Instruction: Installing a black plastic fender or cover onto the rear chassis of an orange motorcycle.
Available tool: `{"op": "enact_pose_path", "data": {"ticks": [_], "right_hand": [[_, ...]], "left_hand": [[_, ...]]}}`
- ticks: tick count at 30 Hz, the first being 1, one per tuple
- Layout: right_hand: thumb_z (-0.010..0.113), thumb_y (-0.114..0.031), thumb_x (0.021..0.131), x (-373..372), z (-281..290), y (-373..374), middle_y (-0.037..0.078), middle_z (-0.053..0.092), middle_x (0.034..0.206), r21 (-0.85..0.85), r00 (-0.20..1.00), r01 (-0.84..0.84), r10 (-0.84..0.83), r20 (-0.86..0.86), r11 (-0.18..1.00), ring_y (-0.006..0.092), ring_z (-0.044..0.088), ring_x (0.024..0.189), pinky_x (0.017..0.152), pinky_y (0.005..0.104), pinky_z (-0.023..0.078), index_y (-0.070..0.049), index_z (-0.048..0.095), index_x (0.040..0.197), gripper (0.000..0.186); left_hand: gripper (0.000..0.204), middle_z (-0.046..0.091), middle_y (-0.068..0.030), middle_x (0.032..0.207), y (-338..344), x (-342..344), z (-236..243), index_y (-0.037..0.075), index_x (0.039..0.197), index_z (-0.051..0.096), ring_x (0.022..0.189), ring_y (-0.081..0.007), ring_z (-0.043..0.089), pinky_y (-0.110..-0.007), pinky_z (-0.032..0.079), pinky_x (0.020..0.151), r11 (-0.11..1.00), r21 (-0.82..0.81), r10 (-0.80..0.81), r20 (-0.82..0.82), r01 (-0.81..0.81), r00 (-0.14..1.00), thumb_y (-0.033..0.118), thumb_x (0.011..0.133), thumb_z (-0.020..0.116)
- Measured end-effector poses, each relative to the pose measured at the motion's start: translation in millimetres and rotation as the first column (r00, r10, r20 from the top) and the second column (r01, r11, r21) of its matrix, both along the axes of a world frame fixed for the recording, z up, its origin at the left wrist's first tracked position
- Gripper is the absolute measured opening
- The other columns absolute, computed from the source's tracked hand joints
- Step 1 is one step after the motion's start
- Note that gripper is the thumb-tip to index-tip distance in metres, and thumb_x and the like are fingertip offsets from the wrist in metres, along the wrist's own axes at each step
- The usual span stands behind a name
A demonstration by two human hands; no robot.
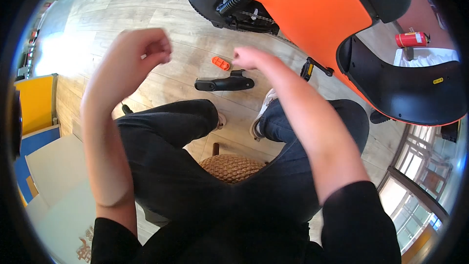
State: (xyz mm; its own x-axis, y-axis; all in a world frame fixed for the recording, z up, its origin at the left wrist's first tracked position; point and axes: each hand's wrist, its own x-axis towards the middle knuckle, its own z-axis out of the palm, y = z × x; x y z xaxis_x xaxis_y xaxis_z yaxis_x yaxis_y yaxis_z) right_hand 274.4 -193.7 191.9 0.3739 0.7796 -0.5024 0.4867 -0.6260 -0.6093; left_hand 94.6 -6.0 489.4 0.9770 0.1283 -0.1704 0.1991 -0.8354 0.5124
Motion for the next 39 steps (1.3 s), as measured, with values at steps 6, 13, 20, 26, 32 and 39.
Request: {"op": "enact_pose_path", "data": {"ticks": [6,13,20,26,32,39], "right_hand": [[0.070,-0.020,0.094,-60,220,-40,0.011,0.072,0.106,0.403,0.988,0.154,-0.146,-0.050,0.902,0.0224,0.069,0.096,0.086,0.0352,0.054,-0.004,0.062,0.123,0.034],[0.073,-0.010,0.091,-92,195,-41,0.010,0.073,0.103,0.543,0.937,0.342,-0.236,-0.257,0.767,0.0169,0.071,0.098,0.088,0.0311,0.054,-0.002,0.062,0.120,0.033],[0.069,-0.007,0.091,-85,182,-19,0.013,0.074,0.089,0.601,0.905,0.420,-0.367,-0.217,0.680,0.0203,0.073,0.082,0.074,0.0310,0.055,0.000,0.064,0.103,0.015],[0.063,-0.006,0.088,-95,157,-28,0.016,0.073,0.085,0.499,0.965,0.258,-0.251,-0.083,0.828,0.0304,0.072,0.077,0.069,0.0399,0.054,-0.002,0.064,0.092,0.006],[0.064,-0.007,0.086,-88,139,-60,0.012,0.071,0.087,-0.207,0.934,-0.312,0.339,0.111,0.927,0.0337,0.068,0.085,0.074,0.0450,0.053,-0.010,0.070,0.094,0.010],[0.065,-0.007,0.084,-64,149,-63,0.015,0.071,0.094,-0.399,0.910,-0.082,0.231,0.343,0.913,0.0370,0.069,0.093,0.077,0.0470,0.054,-0.011,0.072,0.091,0.011]], "left_hand": [[0.014,0.071,-0.0136,0.078,-23,13,-60,-0.002,0.087,0.066,0.071,-0.0203,0.066,-0.034,0.050,0.065,0.991,-0.129,-0.040,0.055,0.046,0.998,0.010,0.086,0.073],[0.024,0.067,-0.0069,0.069,-42,26,-70,-0.001,0.082,0.067,0.064,-0.0130,0.061,-0.030,0.047,0.060,0.913,-0.408,0.022,0.016,-0.013,1.000,0.021,0.089,0.074],[0.031,0.064,-0.0088,0.067,-36,33,-81,-0.001,0.079,0.066,0.062,-0.0160,0.057,-0.033,0.045,0.059,0.934,-0.347,0.082,-0.005,-0.079,0.997,0.027,0.088,0.076],[0.033,0.066,-0.0146,0.071,-27,19,-98,0.000,0.078,0.068,0.069,-0.0246,0.065,-0.040,0.051,0.066,0.973,-0.227,-0.082,-0.206,0.034,0.975,0.032,0.089,0.075],[0.036,0.071,-0.0193,0.091,-22,4,-101,0.002,0.088,0.071,0.096,-0.0409,0.066,-0.050,0.052,0.083,0.915,0.154,-0.262,-0.475,0.372,0.840,0.038,0.089,0.073],[0.040,0.071,-0.0192,0.089,-26,11,-91,0.001,0.088,0.071,0.093,-0.0395,0.067,-0.048,0.052,0.082,0.936,0.185,-0.171,-0.500,0.298,0.849,0.041,0.092,0.070]]}}
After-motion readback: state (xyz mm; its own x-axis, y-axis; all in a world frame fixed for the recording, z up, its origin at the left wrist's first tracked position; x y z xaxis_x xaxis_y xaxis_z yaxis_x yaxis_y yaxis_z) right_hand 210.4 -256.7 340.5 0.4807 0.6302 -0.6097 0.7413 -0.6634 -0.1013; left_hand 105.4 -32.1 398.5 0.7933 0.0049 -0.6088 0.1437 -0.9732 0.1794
